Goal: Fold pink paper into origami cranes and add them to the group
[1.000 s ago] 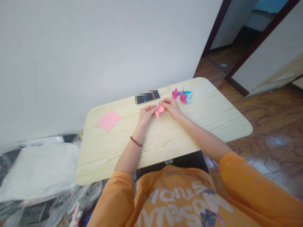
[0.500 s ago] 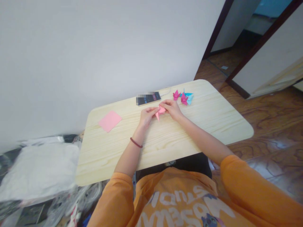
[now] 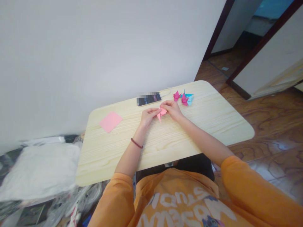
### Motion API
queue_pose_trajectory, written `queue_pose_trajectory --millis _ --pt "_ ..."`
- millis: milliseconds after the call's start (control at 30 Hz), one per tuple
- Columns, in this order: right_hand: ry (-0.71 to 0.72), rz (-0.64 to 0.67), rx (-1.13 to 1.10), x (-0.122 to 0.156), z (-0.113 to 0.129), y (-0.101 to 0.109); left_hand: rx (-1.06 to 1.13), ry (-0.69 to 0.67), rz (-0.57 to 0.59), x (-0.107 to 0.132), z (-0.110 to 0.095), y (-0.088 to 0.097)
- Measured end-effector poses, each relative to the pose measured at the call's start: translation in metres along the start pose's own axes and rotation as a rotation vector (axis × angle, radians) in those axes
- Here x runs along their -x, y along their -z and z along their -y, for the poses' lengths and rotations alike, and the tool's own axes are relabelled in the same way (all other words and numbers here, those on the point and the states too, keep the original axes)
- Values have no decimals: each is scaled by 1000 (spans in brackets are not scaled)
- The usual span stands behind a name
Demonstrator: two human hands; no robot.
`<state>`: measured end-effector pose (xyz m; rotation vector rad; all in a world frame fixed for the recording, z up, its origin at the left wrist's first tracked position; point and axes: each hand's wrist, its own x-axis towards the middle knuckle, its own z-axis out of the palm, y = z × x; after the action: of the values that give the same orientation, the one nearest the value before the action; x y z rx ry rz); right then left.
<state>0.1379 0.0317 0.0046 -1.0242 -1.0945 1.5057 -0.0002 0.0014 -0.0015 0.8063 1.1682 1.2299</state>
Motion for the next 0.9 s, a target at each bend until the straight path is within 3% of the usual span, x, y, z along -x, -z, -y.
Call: queue_pose_trajectory --millis 233,900 --pt "30 -32 -5 -1 -1 1 20 16 64 2 -3 0" --pt "25 -17 63 0 0 2 31 30 27 -1 1 1"
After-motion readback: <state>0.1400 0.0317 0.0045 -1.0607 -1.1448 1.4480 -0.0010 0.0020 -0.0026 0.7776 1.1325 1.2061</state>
